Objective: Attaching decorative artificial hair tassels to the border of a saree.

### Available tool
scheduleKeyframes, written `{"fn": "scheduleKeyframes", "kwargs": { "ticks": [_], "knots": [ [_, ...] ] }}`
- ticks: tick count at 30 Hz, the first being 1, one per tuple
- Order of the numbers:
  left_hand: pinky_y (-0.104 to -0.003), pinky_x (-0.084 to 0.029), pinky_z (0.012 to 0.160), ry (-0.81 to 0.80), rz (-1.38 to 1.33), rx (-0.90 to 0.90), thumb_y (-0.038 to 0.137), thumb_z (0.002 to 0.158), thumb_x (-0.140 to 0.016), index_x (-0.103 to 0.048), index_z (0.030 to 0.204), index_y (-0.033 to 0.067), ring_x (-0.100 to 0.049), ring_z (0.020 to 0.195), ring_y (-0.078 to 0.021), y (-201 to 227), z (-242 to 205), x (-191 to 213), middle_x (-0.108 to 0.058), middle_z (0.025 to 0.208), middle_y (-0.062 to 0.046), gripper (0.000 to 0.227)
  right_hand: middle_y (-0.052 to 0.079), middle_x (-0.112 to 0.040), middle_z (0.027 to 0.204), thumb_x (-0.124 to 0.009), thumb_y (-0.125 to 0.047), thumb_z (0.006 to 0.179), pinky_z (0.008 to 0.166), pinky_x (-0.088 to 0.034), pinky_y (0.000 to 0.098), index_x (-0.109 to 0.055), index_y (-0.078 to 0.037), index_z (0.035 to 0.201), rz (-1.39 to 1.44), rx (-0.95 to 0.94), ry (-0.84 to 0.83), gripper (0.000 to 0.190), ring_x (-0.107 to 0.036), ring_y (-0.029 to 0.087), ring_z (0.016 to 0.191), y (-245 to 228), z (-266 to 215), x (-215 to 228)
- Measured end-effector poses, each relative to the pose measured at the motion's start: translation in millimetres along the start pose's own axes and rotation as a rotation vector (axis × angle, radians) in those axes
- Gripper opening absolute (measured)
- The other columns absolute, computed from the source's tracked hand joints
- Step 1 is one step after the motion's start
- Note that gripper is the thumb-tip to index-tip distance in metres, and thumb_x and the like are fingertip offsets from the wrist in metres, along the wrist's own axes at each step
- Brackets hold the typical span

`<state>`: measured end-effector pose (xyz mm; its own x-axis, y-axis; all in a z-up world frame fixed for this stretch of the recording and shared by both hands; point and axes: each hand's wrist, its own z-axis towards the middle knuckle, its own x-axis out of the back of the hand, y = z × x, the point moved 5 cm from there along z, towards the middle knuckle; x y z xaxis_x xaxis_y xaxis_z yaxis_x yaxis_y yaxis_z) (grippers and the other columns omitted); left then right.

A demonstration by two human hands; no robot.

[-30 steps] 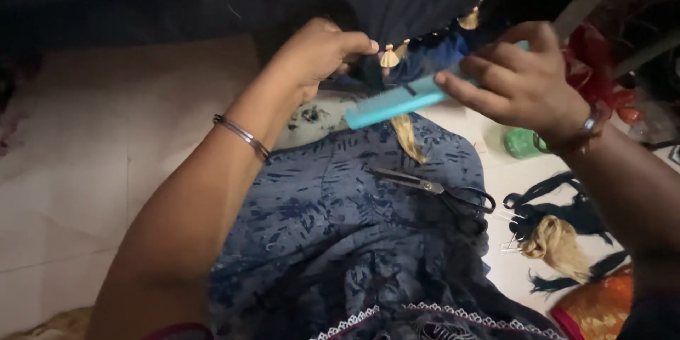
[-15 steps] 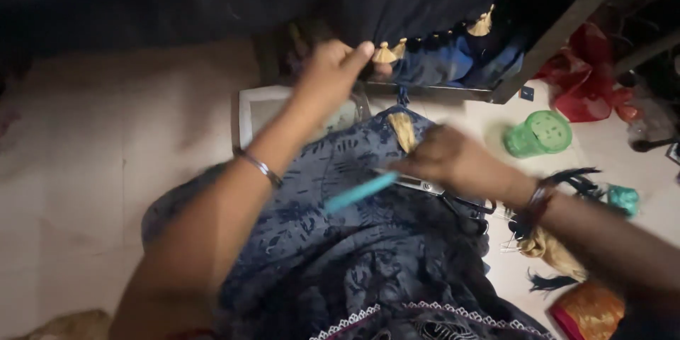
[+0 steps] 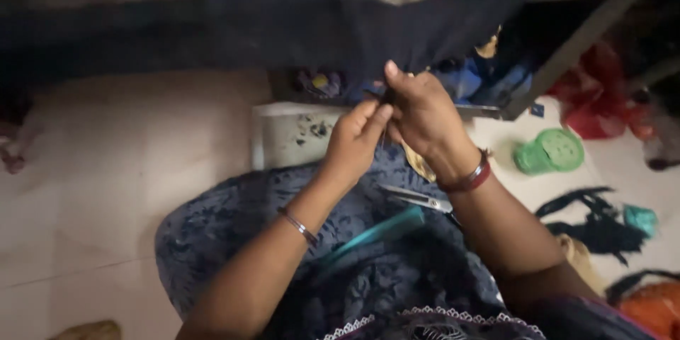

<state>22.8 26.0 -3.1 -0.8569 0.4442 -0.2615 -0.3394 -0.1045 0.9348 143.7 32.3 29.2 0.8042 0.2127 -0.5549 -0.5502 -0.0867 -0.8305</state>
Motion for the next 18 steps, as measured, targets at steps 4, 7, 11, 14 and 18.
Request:
{"fn": "scheduleKeyframes", "kwargs": {
  "ticks": [4,7,11,14,18],
  "knots": [
    [-0.025,-0.054,0.084,0.099,0.333,-0.100,0.025,0.099,-0.069,-0.070,0.115,-0.0017,-0.069,0.095,-0.0092,17.8,5.5,21.5,-0.074,0.100,-0.002,0.031,0.006,-0.069,0.086,-0.064,-0.031,0.103,0.064,-0.052,0.0319,-0.066,-0.005,0.087,-0.176,0.156,0.291,0.030,-0.064,0.019,0.077,6.1,-0.1,-0.2],
    [-0.023,-0.055,0.083,0.107,0.256,-0.185,0.028,0.099,-0.067,-0.067,0.118,-0.0004,-0.069,0.094,-0.0077,47.4,14.7,19.5,-0.073,0.101,0.001,0.034,0.004,-0.066,0.091,-0.059,-0.031,0.110,0.074,-0.049,0.0283,-0.066,-0.004,0.092,-0.403,0.369,0.405,0.033,-0.059,0.014,0.083,14.6,-10.3,13.5],
    [-0.024,-0.055,0.069,0.041,0.250,0.029,0.026,0.100,-0.068,-0.075,0.107,-0.0015,-0.066,0.077,-0.0085,23.0,35.8,12.8,-0.071,0.084,-0.002,0.030,0.003,-0.066,0.091,-0.052,-0.029,0.111,0.073,-0.046,0.0271,-0.067,-0.003,0.097,-0.343,0.320,0.349,0.034,-0.057,0.012,0.082,26.2,-18.6,17.1],
    [-0.027,-0.046,0.056,-0.042,-0.057,0.263,0.023,0.100,-0.070,-0.076,0.105,-0.0049,-0.059,0.066,-0.0131,12.8,38.8,5.7,-0.065,0.076,-0.003,0.029,0.005,-0.067,0.084,-0.049,-0.031,0.111,0.076,-0.053,0.0297,-0.063,-0.003,0.098,-0.093,0.234,0.172,0.034,-0.063,0.016,0.079,34.7,-22.5,27.6],
    [-0.026,-0.051,0.064,-0.041,-0.231,0.316,0.021,0.097,-0.072,-0.076,0.107,-0.0052,-0.065,0.072,-0.0124,7.8,39.5,-0.6,-0.072,0.083,-0.006,0.028,0.007,-0.070,0.083,-0.050,-0.025,0.109,0.075,-0.056,0.0300,-0.065,-0.002,0.110,-0.510,0.207,0.217,0.027,-0.068,0.017,0.078,17.0,-35.3,47.2]
  ]
}}
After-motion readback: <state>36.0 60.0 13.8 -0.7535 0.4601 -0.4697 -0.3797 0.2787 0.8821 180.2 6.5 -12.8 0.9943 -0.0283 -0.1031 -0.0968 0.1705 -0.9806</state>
